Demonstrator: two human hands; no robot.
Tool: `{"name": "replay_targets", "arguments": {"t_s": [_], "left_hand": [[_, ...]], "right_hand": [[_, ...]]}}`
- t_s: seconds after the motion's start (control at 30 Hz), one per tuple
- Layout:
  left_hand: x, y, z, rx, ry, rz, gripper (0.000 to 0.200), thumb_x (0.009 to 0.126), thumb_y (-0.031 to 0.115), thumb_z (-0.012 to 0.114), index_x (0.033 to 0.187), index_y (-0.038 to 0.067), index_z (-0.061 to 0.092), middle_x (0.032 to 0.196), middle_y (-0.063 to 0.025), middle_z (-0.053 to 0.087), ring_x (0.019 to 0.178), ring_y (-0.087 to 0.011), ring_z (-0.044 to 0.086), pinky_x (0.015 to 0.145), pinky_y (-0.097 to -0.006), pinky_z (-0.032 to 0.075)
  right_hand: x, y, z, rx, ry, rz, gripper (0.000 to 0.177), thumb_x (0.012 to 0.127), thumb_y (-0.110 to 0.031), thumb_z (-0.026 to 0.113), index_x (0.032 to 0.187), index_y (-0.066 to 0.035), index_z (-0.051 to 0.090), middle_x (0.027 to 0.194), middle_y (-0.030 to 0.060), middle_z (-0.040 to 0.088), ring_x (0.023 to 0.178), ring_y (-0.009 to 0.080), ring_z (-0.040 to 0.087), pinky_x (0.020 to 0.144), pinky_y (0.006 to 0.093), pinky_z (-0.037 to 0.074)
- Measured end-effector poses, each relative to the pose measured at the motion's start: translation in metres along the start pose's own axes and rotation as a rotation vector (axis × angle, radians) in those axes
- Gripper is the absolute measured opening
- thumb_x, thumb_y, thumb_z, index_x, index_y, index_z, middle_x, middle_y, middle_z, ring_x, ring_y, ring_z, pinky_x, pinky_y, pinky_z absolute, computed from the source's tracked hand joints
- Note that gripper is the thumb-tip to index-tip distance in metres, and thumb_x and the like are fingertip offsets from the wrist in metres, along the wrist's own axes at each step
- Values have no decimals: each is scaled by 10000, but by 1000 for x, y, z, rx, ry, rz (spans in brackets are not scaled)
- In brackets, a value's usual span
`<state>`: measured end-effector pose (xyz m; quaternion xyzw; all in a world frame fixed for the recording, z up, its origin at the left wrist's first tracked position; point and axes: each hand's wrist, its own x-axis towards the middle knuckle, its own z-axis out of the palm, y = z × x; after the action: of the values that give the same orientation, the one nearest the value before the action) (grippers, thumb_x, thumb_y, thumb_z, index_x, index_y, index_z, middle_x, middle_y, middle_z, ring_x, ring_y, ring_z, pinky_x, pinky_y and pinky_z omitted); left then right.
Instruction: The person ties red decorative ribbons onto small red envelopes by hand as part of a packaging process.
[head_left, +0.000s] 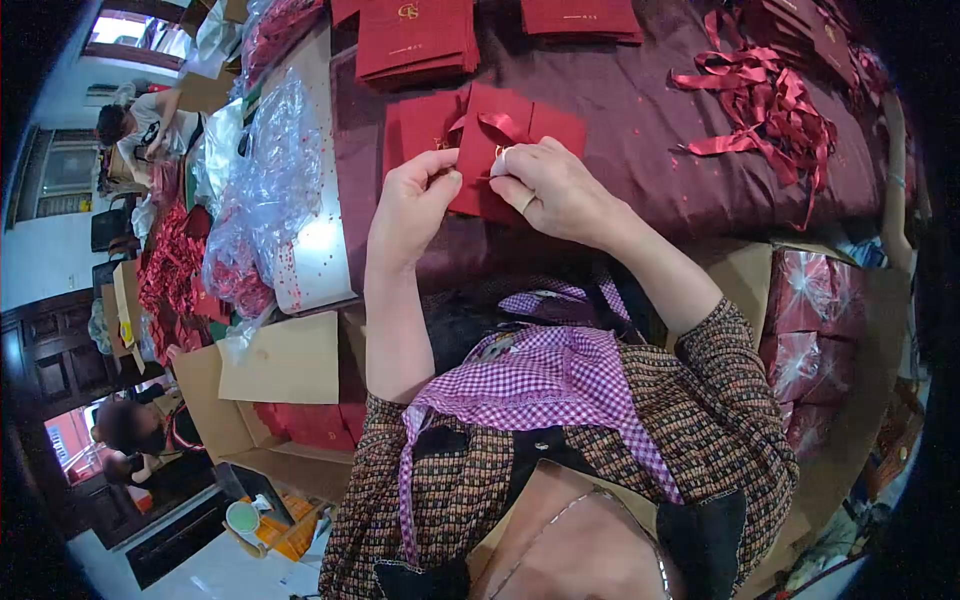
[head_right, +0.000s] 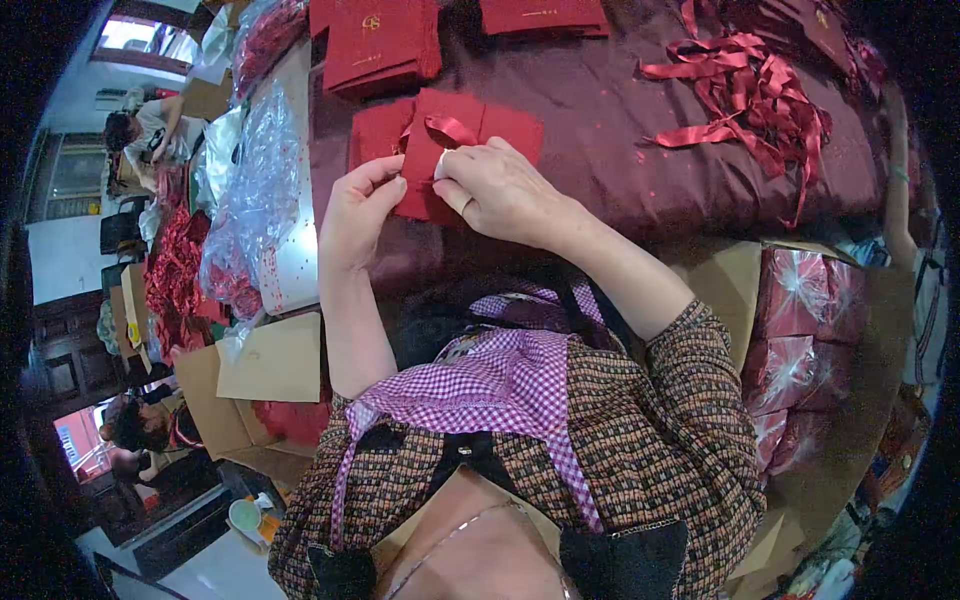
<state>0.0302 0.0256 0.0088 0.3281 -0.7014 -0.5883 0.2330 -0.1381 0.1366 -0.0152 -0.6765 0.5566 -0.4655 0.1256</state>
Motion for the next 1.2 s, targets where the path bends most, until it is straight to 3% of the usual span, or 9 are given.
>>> {"name": "replay_targets", "arguments": {"t_s": [0.43,0.87,1.03,1.2], "left_hand": [[-5,5,3,-108,-3,-27,285,857,-6,573,1134,-57,613,993,-40,648,860,-76,572,773,-214,461],[-7,7,6,-87,31,21,247,851,-10,600,1095,-39,622,911,-10,631,794,-54,540,723,-202,447],[-9,12,12,-62,62,41,227,845,-5,606,1068,-41,626,868,4,615,770,-54,529,707,-205,445],[-10,8,16,71,133,104,211,830,-1,613,1035,-47,630,809,-5,610,725,-59,518,669,-218,448]], "right_hand": [[1,1,-4,8,-25,2,69,804,-98,632,810,-60,575,737,65,587,718,247,573,689,348,376],[9,-4,-4,-11,16,9,103,802,-123,632,773,-52,564,688,93,578,653,278,553,662,358,380],[12,-11,-8,26,15,103,107,774,-109,622,731,-46,547,633,109,558,602,299,521,628,387,387],[18,-13,-10,4,-31,123,95,745,-92,609,715,-37,539,636,121,571,610,319,540,630,408,403]]}}
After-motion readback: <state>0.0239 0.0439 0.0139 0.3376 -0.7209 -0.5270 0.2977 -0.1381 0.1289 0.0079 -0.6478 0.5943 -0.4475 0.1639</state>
